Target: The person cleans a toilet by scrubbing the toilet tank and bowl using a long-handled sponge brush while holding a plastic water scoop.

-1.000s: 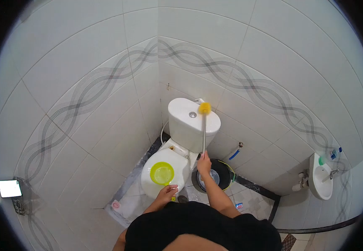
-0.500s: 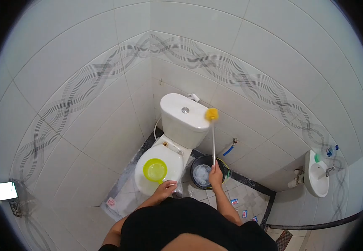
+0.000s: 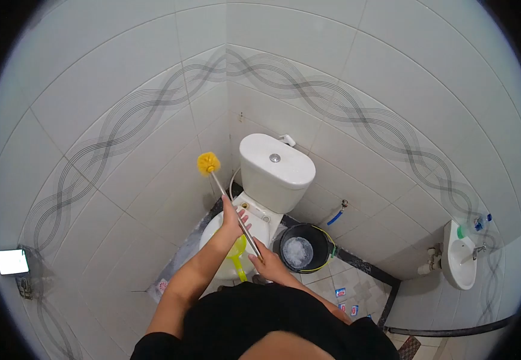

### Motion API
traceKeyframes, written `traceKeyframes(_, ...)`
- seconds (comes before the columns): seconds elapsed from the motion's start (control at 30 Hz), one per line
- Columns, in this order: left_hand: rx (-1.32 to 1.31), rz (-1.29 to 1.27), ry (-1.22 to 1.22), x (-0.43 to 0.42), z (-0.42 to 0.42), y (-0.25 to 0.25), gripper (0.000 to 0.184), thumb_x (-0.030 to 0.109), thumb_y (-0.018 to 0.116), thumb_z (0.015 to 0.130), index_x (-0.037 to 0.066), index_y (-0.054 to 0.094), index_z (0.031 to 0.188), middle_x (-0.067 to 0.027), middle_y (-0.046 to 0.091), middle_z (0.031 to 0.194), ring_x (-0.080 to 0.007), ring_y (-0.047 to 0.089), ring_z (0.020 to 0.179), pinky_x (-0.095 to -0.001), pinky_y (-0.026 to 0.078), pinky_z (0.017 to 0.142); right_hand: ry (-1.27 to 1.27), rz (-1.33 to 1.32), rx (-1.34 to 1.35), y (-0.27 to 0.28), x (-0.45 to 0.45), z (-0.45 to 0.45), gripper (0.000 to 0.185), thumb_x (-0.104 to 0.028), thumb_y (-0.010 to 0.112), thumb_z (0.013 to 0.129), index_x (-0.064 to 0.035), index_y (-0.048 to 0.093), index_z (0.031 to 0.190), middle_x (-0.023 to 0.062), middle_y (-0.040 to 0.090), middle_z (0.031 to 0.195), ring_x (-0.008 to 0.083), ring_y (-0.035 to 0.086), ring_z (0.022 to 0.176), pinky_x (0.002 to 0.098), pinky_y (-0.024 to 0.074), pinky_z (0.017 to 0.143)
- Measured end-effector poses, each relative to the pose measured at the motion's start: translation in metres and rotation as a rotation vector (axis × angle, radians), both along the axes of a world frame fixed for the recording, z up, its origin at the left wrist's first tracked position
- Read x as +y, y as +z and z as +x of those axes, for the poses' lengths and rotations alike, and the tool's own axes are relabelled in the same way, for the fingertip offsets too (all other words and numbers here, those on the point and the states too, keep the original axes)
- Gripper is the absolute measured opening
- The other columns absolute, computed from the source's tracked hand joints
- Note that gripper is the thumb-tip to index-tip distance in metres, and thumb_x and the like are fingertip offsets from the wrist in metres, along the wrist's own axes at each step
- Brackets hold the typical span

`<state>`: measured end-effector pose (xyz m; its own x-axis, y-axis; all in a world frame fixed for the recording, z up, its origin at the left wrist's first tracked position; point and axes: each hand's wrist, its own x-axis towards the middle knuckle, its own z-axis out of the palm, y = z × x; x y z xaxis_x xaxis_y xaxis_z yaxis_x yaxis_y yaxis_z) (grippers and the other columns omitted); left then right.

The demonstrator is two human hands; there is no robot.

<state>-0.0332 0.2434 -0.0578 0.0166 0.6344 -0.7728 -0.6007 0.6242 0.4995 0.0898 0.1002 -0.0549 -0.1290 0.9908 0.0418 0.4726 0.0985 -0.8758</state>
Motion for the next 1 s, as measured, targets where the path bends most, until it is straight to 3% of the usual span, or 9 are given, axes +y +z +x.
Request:
traceKeyframes(0.1,-0.136,-0.001,0.075,0.006,-0.014,-0.006,0.081,0.08,0.037,0.065,0.015,0.039,0.113,-0.002,0.04,0.082,-0.0174,0.042,0.062,-0.0403,0.036,0.056,0.075,0.01,-0.091,0.014,-0.005,0.016,0.041,-0.025,0.052,0.084,-0.0031,0.045,0.118,0.0216,0.059,0.081,0.0381,0.057,0.08,0.0401,0.0451,0.07)
traceKeyframes(0.13,-0.095,-0.016,0.173,0.001,-0.007,-0.004,0.067,0.076,0.038,0.069,0.013,0.044,0.093,0.0012,0.035,0.071,-0.0119,0.032,0.046,-0.0306,0.026,0.042,0.11,-0.052,-0.141,0.017,-0.006,0.019,0.038,-0.025,0.052,0.085,-0.0026,0.046,0.115,0.0189,0.059,0.078,0.0347,0.058,0.076,0.0381,0.0455,0.067)
traceKeyframes(0.3,0.014,0.032,0.315,-0.011,0.0,0.005,0.055,0.067,0.04,0.076,0.013,0.035,0.067,0.0035,0.026,0.053,-0.0085,0.02,0.035,-0.0235,0.013,0.034,0.185,-0.117,0.119,-0.02,-0.002,0.018,0.032,-0.031,0.051,0.086,-0.0058,0.051,0.105,0.0075,0.053,0.057,0.0208,0.053,0.048,0.034,0.0429,0.047)
traceKeyframes(0.37,-0.019,0.091,0.342,-0.012,0.001,0.008,0.053,0.068,0.04,0.076,0.016,0.033,0.066,0.0047,0.023,0.051,-0.0082,0.02,0.035,-0.0238,0.014,0.033,0.243,-0.712,0.471,0.026,0.002,0.022,0.03,-0.034,0.05,0.087,-0.0092,0.053,0.103,-0.0008,0.041,0.05,0.0079,0.038,0.037,0.0251,0.0326,0.036)
traceKeyframes(0.57,-0.179,0.201,0.234,-0.017,0.022,0.01,0.052,0.066,0.041,0.077,0.015,0.033,0.069,0.005,0.024,0.05,-0.0083,0.024,0.036,-0.0239,0.019,0.034,0.234,-0.676,0.366,0.01,0.017,0.038,0.025,-0.024,0.05,0.088,-0.0065,0.052,0.106,-0.0029,0.044,0.055,0.0045,0.038,0.039,0.0219,0.0314,0.036)
traceKeyframes(0.6,-0.097,0.262,0.075,-0.019,0.022,-0.014,0.053,0.065,0.041,0.077,0.013,0.045,0.086,0.0,0.045,0.062,-0.0114,0.043,0.05,-0.0281,0.036,0.046,0.231,-0.676,0.362,-0.006,0.017,0.041,0.025,-0.024,0.05,0.088,-0.0065,0.052,0.106,-0.0029,0.044,0.055,0.0045,0.038,0.039,0.0219,0.0314,0.036)
traceKeyframes(0.67,0.084,0.211,-0.112,-0.031,0.02,-0.026,0.057,0.064,0.041,0.078,0.013,0.044,0.101,-0.0035,0.049,0.08,-0.0152,0.046,0.067,-0.0328,0.038,0.061,-0.017,0.003,-0.018,-0.036,0.012,0.045,0.028,-0.02,0.05,0.087,-0.004,0.05,0.11,0.0023,0.054,0.066,0.0072,0.049,0.053,0.0235,0.0406,0.048)
traceKeyframes(0.8,0.135,0.007,-0.475,-0.054,-0.014,-0.072,0.062,0.059,0.045,0.078,0.02,0.038,0.126,-0.006,0.047,0.119,-0.0218,0.047,0.098,-0.0402,0.034,0.084,-0.269,-0.013,0.07,-0.046,0.014,0.078,0.034,-0.017,0.05,0.085,-0.0044,0.048,0.117,0.0088,0.06,0.08,0.0106,0.053,0.068,0.0254,0.0435,0.061)
traceKeyframes(1.0,0.175,-0.08,-0.344,-0.098,-0.041,-0.088,0.047,0.043,0.048,0.079,0.019,0.044,0.119,-0.0013,0.051,0.112,-0.0203,0.049,0.095,-0.0371,0.036,0.08,-0.704,0.163,-0.181,-0.082,0.029,0.118,0.041,-0.02,0.047,0.086,-0.0138,0.043,0.126,0.0211,0.06,0.082,0.0271,0.061,0.067,0.0366,0.0455,0.062)
